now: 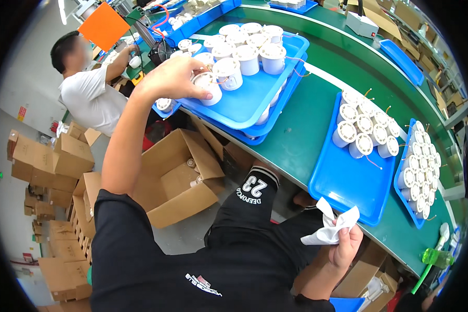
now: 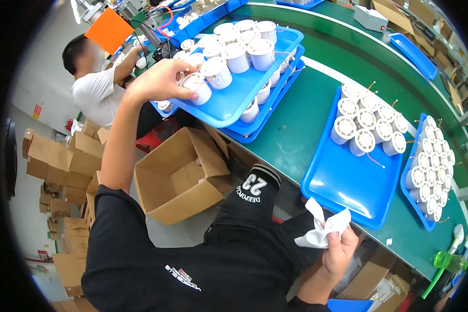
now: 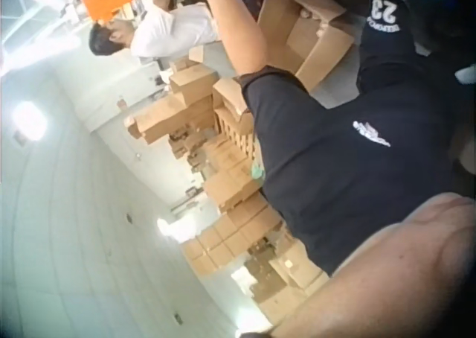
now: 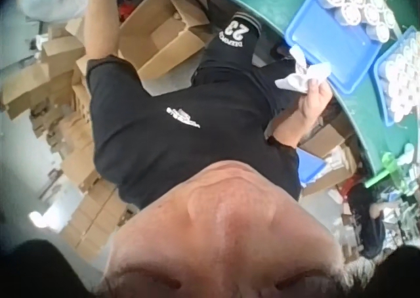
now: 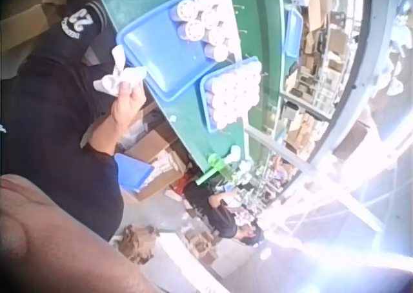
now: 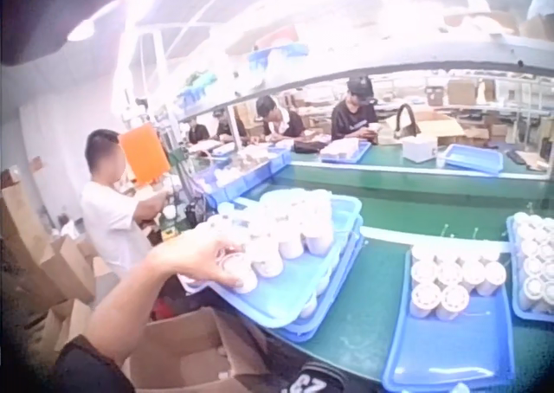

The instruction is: Cleaning white cylindrical electronic components with a white cloth at a workbench.

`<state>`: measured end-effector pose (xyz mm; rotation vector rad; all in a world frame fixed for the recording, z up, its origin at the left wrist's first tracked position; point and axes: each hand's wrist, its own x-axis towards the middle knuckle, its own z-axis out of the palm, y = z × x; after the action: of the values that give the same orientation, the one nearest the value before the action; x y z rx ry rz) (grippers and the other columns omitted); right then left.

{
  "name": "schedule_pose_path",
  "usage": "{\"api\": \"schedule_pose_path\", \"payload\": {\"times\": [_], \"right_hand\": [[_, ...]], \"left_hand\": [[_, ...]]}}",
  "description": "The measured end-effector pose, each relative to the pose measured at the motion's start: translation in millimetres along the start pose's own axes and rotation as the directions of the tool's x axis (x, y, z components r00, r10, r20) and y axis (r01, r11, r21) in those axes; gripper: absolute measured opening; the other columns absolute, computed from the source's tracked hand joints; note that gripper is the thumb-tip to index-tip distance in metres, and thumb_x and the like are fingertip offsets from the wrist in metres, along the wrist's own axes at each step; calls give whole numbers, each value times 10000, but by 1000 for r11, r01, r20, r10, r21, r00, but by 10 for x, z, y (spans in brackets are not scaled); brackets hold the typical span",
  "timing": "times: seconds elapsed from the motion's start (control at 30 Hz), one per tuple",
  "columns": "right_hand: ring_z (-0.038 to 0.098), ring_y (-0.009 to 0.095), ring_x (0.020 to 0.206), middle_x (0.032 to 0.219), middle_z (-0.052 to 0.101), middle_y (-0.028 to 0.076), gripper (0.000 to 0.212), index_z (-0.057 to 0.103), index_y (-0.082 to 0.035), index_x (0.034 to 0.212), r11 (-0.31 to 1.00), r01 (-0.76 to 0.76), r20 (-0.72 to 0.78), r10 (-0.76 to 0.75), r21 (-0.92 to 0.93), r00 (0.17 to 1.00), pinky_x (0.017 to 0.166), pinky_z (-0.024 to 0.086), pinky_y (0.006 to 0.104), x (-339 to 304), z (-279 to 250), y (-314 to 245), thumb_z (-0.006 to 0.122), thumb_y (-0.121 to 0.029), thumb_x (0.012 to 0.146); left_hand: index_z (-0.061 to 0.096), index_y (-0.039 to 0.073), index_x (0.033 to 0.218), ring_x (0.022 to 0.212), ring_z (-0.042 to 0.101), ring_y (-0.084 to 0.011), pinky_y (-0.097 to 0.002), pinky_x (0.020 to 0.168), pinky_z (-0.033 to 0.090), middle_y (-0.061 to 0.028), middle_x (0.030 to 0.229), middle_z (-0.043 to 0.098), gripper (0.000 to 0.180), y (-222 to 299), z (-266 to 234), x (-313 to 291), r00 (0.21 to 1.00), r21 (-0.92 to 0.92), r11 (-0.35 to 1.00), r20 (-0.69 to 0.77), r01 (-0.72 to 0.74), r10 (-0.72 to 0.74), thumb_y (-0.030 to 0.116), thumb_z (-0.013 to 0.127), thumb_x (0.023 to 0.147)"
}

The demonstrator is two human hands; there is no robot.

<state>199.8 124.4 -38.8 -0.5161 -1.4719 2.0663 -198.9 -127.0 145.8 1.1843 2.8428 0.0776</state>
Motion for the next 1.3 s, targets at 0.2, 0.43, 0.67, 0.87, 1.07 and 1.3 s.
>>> {"api": "schedule_pose_path", "payload": {"times": [0.2, 0.43, 0.67, 0.87, 1.07, 1.3], "right_hand": [[602, 145, 870, 964, 675, 93, 246, 672, 51, 998, 999, 8, -12, -7, 43, 1000, 813, 450, 291, 24, 232, 63, 649, -167, 887], [610, 137, 864, 960, 682, 80, 283, 656, 33, 1030, 999, -50, 11, 50, 14, 999, 820, 460, 289, 57, 252, 101, 636, -223, 909], [618, 144, 876, 969, 675, 77, 234, 655, 21, 1014, 991, -109, -13, 110, 76, 994, 816, 471, 297, 44, 316, 135, 631, -188, 912], [633, 153, 887, 971, 683, 86, 232, 666, 33, 1001, 989, -132, -27, 134, 70, 991, 826, 479, 306, 3, 363, 138, 624, -180, 920], [631, 160, 901, 967, 678, 88, 250, 660, 34, 1007, 990, -124, -42, 127, 61, 991, 842, 476, 313, -14, 403, 162, 614, -197, 926], [616, 189, 974, 1057, 658, 106, 284, 613, 46, 1097, 964, 244, -213, -219, 101, 952, 904, 463, 342, 47, 471, -9, 600, -186, 932]], "left_hand": [[646, 54, 1188, 860, 549, -173, -299, 784, 468, -79, 961, 619, 655, -90, -84, -39, 984, -254, 950, -47, -179, 173, 364, 835, 642], [579, 68, 1287, 859, 491, -146, -278, 777, 429, -28, 964, 569, 741, -111, 26, 49, 942, -395, 856, -112, -334, 316, 327, 816, 634], [572, 97, 1304, 866, 504, -147, -258, 700, 424, -35, 1016, 565, 739, -99, 31, 83, 830, -373, 746, -161, -552, 533, 271, 808, 627], [648, 81, 1174, 925, 543, -193, -290, 728, 464, -71, 1030, 560, 562, 64, -147, 91, 816, -342, 762, -28, -550, 577, 224, 782, 648], [645, 94, 1196, 936, 546, -190, -291, 749, 459, -75, 1079, 567, 550, 76, -346, 147, 797, -445, 722, 31, -529, 603, 218, 781, 678], [637, 12, 1197, 878, 541, -168, -293, 760, 460, -64, 1067, 580, 628, 271, -191, 50, 750, -560, 523, -320, -643, 579, 227, 849, 646]]}}
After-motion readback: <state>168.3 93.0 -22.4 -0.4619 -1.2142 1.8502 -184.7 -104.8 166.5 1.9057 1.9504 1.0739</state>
